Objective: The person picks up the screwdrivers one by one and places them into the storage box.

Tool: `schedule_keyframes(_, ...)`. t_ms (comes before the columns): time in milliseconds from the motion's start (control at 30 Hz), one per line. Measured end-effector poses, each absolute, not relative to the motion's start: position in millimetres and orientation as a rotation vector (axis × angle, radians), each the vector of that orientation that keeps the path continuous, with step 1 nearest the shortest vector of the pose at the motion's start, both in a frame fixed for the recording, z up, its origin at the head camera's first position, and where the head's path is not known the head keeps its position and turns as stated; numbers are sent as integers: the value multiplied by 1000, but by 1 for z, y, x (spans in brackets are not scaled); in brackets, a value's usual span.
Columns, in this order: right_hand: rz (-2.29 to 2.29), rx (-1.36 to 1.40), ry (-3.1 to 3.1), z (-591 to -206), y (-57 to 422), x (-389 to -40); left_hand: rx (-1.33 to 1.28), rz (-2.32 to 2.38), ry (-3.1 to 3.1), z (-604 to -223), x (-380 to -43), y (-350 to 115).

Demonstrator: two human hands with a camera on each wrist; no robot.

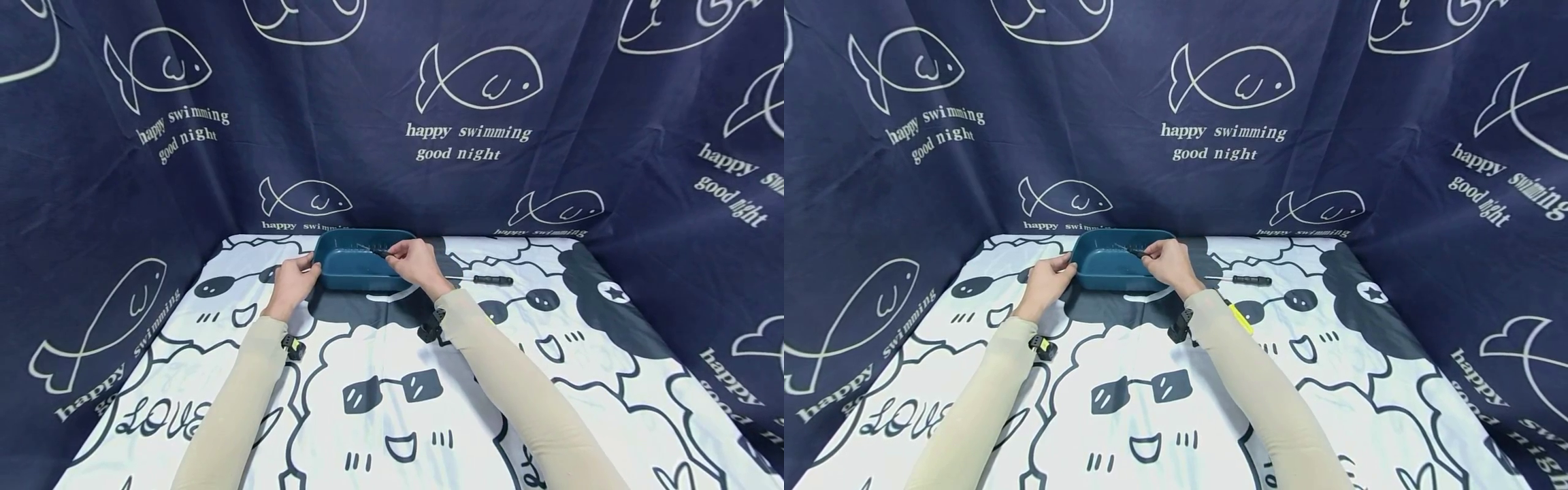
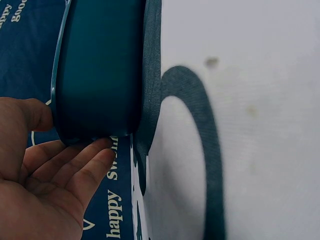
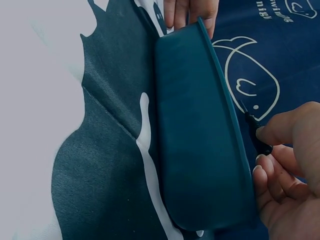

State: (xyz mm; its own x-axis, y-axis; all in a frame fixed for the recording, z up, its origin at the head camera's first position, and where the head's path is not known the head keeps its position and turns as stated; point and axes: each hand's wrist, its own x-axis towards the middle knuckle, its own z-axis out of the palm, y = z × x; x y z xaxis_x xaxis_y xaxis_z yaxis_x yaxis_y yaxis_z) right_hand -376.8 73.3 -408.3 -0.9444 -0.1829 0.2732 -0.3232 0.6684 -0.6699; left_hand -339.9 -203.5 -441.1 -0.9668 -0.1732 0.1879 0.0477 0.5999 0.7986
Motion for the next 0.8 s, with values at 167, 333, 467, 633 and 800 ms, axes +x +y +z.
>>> schedule_keyframes(167,1129,413,-2711,-411,72,-379,103,-1306,-2588,-441,-340,-205)
schedule_keyframes(333,1119,404,-2728,-412,69,-379,111,-1321,-2584,-440,-339,-205)
schedule_keyframes(467,1122,408,-2729,-414,67,-380,116,-1325,-2584,-440,-340,-205)
schedule_keyframes(633,1118,406,-2737,-415,65,-381,109,-1319,-2579,-441,-340,-205)
schedule_keyframes(800,1113,408,-2748,-415,64,-381,104,-1313,-2574,-440,-340,-205)
